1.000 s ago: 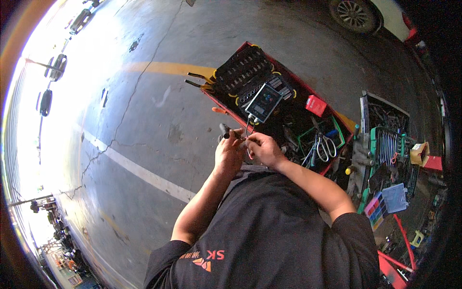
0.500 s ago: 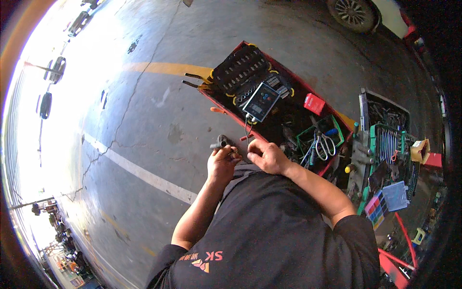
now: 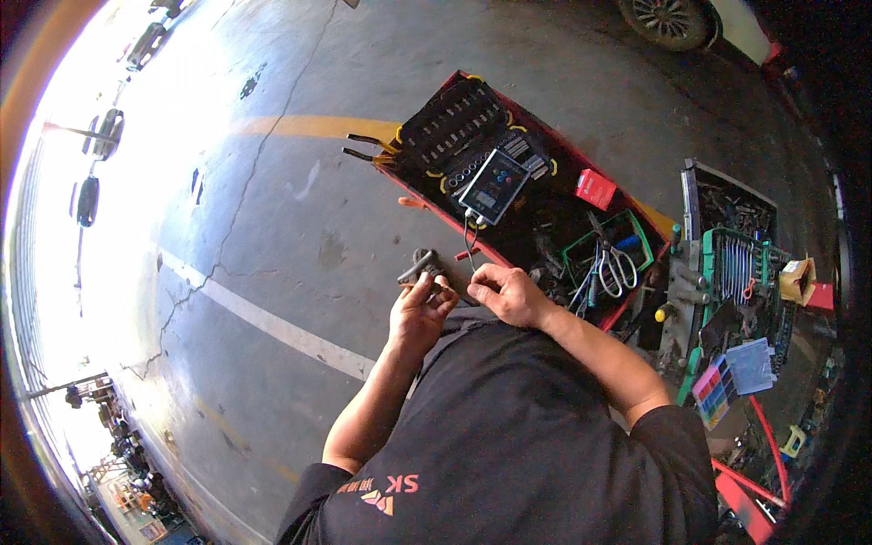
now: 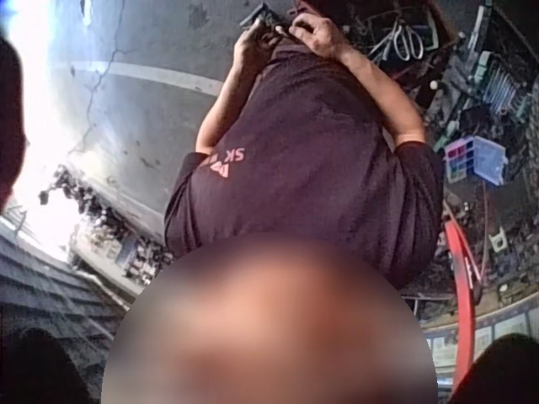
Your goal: The person manipulates small wires and components on a red tool cart, repeatedly twisting and connecting wires. They briefly handle a smartphone and a small orange object, then continue working with the wires and components.
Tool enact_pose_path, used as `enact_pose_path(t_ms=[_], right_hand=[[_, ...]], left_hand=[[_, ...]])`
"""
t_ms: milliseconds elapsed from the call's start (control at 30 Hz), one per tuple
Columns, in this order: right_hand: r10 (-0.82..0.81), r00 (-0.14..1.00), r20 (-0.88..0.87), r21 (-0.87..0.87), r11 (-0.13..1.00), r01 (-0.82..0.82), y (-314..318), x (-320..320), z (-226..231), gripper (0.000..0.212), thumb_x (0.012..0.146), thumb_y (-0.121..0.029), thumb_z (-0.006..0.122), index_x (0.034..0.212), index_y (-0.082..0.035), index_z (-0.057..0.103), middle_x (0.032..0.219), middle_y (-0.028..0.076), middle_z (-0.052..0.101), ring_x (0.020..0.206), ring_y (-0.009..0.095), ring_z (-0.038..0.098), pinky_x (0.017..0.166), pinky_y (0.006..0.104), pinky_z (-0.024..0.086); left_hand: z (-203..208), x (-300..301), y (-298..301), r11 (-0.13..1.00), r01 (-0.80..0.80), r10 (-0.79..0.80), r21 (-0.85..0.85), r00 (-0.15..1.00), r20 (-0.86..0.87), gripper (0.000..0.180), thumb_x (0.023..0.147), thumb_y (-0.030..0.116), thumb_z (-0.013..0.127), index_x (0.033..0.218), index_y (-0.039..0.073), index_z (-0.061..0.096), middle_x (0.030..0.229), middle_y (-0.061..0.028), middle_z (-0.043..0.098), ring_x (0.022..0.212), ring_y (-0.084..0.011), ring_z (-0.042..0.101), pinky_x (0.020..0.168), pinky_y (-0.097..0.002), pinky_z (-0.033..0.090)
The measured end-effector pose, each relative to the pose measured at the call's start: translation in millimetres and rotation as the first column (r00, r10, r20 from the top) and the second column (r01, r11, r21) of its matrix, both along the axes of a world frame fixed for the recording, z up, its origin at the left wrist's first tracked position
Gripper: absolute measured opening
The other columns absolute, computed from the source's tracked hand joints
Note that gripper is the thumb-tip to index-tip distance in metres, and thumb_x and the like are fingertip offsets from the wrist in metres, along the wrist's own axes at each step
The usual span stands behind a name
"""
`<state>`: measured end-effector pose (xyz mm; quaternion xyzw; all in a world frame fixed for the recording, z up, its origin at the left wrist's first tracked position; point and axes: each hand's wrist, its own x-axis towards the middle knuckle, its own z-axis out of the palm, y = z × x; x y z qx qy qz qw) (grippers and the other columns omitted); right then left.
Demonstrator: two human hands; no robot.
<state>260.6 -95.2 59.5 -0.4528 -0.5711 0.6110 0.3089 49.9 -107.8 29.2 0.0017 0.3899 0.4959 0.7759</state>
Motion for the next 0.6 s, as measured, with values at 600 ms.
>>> enact_pose_path(t_ms=[600], right_hand=[[-0.049,0.994,0.099,0.307,0.952,0.017,4,-10,-3,0.016,0.087,-0.015,0.061,0.094,-0.001,0.065,0.083,0.017,0.067,0.078,0.029,0.067,0.069,0.0368,0.051]], left_hand=[[12,10,-1,1.000,-0.016,0.016,-0.003,0.996,-0.082,0.012,0.088,0.004,0.058,0.100,0.002,0.056,0.090,-0.0109,0.061,0.080,-0.0261,0.064,0.072,-0.0392,0.054]])
